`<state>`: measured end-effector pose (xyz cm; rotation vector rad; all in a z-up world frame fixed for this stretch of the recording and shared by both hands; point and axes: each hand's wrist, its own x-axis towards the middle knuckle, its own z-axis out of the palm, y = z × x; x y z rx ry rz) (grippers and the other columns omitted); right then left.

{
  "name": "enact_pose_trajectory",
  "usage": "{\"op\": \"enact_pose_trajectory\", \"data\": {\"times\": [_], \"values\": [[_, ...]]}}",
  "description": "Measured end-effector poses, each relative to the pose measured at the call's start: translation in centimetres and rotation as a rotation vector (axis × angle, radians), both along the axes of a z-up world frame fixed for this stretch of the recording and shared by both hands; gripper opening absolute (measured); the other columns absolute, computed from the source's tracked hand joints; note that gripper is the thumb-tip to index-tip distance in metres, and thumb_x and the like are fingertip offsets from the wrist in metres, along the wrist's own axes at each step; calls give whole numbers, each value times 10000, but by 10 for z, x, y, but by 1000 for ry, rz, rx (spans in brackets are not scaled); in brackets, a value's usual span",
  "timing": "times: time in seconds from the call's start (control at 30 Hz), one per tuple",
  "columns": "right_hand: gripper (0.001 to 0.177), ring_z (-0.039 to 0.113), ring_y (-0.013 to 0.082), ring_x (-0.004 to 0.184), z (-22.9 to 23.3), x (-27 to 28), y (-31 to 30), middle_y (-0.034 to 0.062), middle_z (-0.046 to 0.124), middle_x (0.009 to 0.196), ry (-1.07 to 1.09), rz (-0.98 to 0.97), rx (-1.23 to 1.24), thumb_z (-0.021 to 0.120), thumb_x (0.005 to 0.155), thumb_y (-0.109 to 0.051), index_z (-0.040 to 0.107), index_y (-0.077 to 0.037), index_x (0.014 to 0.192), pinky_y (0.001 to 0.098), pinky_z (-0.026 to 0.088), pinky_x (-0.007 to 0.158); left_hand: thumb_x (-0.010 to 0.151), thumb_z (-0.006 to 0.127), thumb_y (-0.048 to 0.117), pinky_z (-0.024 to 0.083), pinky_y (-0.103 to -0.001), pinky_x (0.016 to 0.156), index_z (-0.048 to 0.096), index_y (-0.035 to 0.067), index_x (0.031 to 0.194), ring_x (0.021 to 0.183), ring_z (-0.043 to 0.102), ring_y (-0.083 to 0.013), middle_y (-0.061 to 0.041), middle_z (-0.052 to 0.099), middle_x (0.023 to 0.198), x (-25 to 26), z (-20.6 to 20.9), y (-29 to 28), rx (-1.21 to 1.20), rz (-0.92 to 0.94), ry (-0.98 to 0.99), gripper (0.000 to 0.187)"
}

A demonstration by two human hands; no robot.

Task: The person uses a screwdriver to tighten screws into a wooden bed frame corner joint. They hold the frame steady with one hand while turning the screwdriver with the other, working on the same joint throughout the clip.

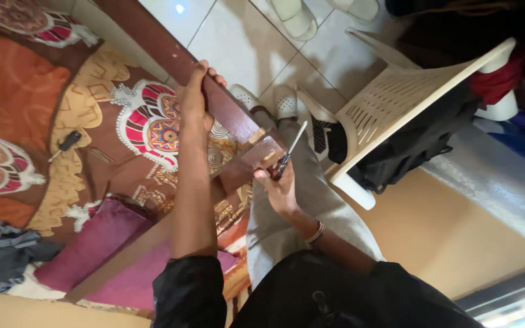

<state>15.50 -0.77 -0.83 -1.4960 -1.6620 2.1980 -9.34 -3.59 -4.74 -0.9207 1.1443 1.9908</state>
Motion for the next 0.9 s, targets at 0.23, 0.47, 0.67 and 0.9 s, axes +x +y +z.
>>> {"op": "enact_pose_trajectory", "data": {"times": [0.23, 0.47, 0.67, 0.9], "values": [[320, 605, 183, 894, -25, 28, -9, 37, 584, 960, 211, -225, -546, 519, 898, -133, 449, -72, 1205, 371, 491, 726, 809, 630, 59, 505, -329, 549, 538, -9, 851, 559, 552, -192, -86, 557, 686, 3, 7, -19, -39, 42, -12, 122], [264, 621, 306, 1030, -42, 28, -2, 134, 586, 1115, 466, -305, -754, 478, 981, -132, 439, -49, 1229, 538, 523, 852, 798, 627, 66, 512, -330, 515, 535, -5, 825, 531, 560, -192, -84, 556, 661, 5, 0, -20, -117, -2, 44, 119], [305, 609, 282, 990, -32, 23, 2, 113, 586, 1102, 404, -260, -844, 520, 915, -88, 460, -135, 1210, 545, 521, 843, 809, 635, 56, 506, -328, 516, 535, -6, 807, 526, 555, -190, -88, 556, 664, 5, 8, -29, -151, 0, 91, 118], [168, 566, 242, 800, -20, 40, 11, 153, 490, 856, 113, -51, -347, 546, 1034, -130, 465, 18, 1019, 476, 494, 771, 815, 633, 87, 513, -331, 548, 549, 7, 817, 560, 566, -191, -71, 563, 671, 12, -11, -36, -99, -29, -3, 117]]}}
